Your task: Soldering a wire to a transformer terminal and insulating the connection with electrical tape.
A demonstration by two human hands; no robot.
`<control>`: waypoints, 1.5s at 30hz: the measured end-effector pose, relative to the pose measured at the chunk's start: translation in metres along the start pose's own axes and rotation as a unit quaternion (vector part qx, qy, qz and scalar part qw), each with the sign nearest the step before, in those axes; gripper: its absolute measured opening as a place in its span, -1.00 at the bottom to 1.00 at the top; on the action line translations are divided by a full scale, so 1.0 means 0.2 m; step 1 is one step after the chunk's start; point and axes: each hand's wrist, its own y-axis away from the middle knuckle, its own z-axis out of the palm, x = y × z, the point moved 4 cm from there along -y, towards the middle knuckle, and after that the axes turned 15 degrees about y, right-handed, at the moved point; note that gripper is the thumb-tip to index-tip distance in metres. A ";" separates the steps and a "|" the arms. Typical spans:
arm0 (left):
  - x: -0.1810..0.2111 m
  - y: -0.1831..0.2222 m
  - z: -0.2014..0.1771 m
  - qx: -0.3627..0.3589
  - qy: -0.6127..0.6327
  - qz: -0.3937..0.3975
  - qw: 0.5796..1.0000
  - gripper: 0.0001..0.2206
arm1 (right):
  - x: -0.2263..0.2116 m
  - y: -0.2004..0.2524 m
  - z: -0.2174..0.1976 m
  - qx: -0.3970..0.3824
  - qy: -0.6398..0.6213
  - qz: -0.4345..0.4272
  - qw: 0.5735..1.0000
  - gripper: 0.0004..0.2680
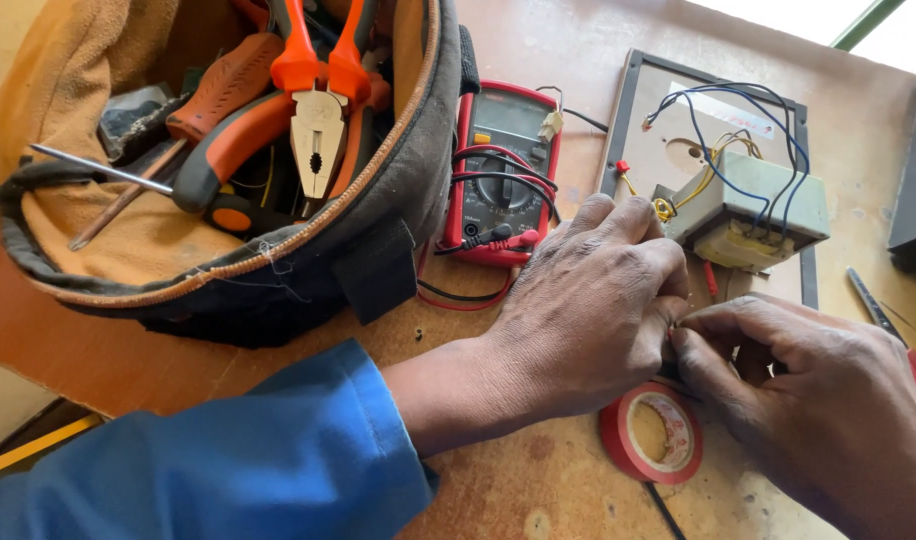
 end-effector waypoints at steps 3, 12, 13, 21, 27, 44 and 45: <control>-0.01 0.01 0.01 0.004 -0.015 0.020 1.000 -0.86 | 0.00 0.00 0.01 -0.023 0.037 0.012 0.999 -0.89; -0.02 0.02 0.01 0.005 0.018 0.022 1.000 -0.87 | -0.02 0.00 0.01 -0.020 0.032 0.028 0.999 -0.92; -0.02 0.02 0.01 -0.002 0.011 0.019 1.000 -0.88 | -0.02 0.00 0.01 -0.014 0.030 0.021 0.999 -0.92; -0.05 0.03 0.02 0.006 -0.003 0.025 1.000 -0.84 | -0.05 0.00 -0.05 0.064 -0.026 -0.031 0.997 -0.94; -0.10 0.04 0.04 0.002 -0.017 0.024 1.000 -0.86 | -0.08 0.02 -0.07 0.197 -0.061 -0.233 0.950 -0.91; -0.07 0.02 0.01 -0.044 -0.006 0.004 0.999 -0.83 | -0.06 0.03 -0.11 0.272 0.061 -0.373 0.885 -0.88; -0.07 0.02 0.01 -0.044 -0.007 0.006 0.999 -0.83 | -0.06 0.03 -0.10 0.274 0.062 -0.373 0.885 -0.88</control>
